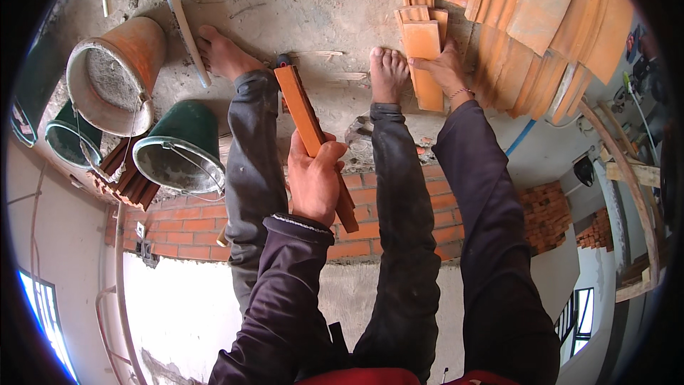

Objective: The person picks up bricks from a pile and places them into a bucket of water. They then use a trowel to apply mortar to the back of a brick and press it onto the base of a wall.

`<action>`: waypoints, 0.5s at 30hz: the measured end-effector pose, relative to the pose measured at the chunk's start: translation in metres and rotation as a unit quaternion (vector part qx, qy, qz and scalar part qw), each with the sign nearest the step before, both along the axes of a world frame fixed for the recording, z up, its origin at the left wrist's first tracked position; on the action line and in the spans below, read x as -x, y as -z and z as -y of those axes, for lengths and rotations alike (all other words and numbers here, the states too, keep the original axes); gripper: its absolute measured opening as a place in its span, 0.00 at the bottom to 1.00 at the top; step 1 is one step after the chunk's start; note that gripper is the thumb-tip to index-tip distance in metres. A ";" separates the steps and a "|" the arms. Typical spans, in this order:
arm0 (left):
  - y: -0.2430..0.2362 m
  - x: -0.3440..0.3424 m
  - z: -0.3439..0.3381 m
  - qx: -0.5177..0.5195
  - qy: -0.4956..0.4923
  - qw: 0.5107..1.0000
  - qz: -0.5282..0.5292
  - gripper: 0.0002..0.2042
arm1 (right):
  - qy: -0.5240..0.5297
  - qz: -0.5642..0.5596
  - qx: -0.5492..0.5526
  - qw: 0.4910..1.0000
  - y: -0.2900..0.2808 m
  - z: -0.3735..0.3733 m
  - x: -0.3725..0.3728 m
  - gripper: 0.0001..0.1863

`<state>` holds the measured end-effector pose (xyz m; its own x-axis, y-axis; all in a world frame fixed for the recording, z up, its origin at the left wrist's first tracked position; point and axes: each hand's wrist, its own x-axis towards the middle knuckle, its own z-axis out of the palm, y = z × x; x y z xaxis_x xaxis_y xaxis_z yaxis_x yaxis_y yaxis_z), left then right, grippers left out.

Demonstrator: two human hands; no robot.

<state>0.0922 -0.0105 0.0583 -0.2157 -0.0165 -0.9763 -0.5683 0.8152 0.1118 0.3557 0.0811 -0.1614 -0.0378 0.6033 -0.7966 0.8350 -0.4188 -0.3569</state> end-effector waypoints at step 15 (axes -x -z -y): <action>-0.006 0.013 -0.004 -0.004 -0.037 0.998 0.042 0.18 | -0.046 0.040 -0.042 0.997 -0.034 0.019 0.062 0.43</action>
